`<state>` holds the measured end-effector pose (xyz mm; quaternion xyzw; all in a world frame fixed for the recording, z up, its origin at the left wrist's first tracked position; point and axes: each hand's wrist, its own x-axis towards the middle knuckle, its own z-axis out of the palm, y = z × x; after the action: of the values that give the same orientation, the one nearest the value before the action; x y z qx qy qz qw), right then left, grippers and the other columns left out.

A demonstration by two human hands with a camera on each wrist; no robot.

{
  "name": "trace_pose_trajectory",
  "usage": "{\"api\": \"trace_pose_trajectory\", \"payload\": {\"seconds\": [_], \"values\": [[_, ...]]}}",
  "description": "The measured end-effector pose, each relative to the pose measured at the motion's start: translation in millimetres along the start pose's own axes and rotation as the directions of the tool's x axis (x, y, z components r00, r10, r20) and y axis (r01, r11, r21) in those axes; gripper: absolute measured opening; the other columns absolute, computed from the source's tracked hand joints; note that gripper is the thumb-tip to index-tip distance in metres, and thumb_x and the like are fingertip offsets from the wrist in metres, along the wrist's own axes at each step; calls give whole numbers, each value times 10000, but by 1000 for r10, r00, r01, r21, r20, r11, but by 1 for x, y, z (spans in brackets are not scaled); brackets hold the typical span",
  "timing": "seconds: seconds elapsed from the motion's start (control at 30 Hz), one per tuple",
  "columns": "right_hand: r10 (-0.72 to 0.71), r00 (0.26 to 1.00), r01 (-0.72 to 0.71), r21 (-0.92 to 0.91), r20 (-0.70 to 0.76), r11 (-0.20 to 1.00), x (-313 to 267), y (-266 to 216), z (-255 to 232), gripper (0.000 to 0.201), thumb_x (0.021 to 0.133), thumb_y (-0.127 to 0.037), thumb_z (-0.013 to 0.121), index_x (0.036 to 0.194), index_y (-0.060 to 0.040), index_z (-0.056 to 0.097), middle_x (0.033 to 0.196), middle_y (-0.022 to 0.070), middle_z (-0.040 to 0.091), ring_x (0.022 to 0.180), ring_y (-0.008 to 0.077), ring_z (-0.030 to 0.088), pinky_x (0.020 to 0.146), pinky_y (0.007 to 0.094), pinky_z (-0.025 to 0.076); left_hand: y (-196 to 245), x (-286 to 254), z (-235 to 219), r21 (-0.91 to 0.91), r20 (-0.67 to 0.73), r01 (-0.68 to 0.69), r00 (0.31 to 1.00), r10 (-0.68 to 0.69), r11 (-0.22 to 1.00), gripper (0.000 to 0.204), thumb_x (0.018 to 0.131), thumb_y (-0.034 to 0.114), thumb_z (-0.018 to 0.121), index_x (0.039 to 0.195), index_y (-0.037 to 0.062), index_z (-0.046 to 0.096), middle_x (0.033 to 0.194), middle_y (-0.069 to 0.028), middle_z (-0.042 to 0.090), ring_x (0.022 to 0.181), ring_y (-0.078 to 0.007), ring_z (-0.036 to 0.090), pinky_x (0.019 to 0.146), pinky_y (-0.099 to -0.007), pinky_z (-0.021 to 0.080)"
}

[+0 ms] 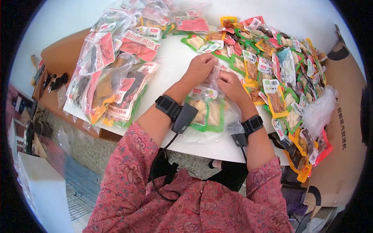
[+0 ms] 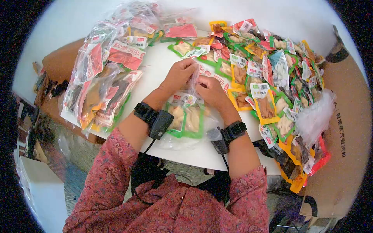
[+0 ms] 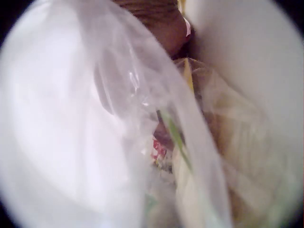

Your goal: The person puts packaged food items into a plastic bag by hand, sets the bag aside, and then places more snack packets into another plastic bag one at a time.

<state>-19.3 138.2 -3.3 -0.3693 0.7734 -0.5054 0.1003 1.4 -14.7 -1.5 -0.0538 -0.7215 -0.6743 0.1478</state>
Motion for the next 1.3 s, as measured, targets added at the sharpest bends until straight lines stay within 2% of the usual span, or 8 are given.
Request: {"api": "trace_pose_trajectory", "payload": {"seconds": [0.23,0.63,0.73,0.8,0.9,0.97,1.1,1.3], "values": [[-2,1000,1,39,13,999,-4,-9,-1,229,740,-132,501,896,7,596,707,16,572,646,74,495,595,241,414,4,-4,1,211,5,-89,996,90,973,222,785,219,536,848,11,583,696,-89,588,618,-146,525,587,-279,435],[180,981,-187,101,75,977,11,-52,-34,280,822,-229,493,976,-18,595,782,13,591,673,70,524,618,214,423,1,-1,-1,-252,-47,48,997,-62,967,276,822,255,445,816,6,564,628,-57,526,609,-105,501,581,-260,424],[198,977,-209,-176,-77,962,51,-64,-68,326,825,-307,495,960,-29,598,784,32,609,682,113,557,618,249,439,-2,0,0,-72,-62,99,993,-104,992,261,815,256,444,834,31,574,673,-99,574,651,-174,564,619,-300,447],[153,984,-174,-370,-87,913,77,-59,-99,314,811,-307,510,941,-38,606,783,50,617,683,135,567,623,260,444,-5,-4,2,274,-28,-101,993,113,956,204,815,205,458,859,42,572,687,-94,584,613,-188,553,590,-304,442],[-38,996,-47,-837,-80,545,106,-33,-121,170,756,-177,517,761,-27,598,833,102,620,754,238,588,660,322,463,1,-8,2,353,8,-95,995,98,931,194,801,193,448,863,60,575,765,-142,600,686,-261,585,653,-354,455],[56,991,127,-989,123,-70,118,-21,-126,115,714,-120,513,752,-66,607,857,113,614,815,282,573,715,378,460,4,-11,1,371,21,-102,995,102,923,195,813,217,433,854,81,567,763,-146,598,705,-297,581,649,-390,455],[-253,933,260,-965,257,-22,143,28,-135,276,706,-91,527,967,-127,606,1150,120,505,1119,286,437,864,423,405,2,-11,5,552,72,-142,990,123,822,200,805,232,412,803,101,564,733,-140,595,706,-317,580,636,-443,447],[-96,989,92,-983,108,-162,186,51,-117,476,714,-119,554,1183,-160,480,1289,98,367,1242,258,280,899,446,362,1,-9,2,570,131,-159,986,102,806,188,800,240,437,820,99,560,733,-134,598,700,-320,581,630,-435,449]]}}
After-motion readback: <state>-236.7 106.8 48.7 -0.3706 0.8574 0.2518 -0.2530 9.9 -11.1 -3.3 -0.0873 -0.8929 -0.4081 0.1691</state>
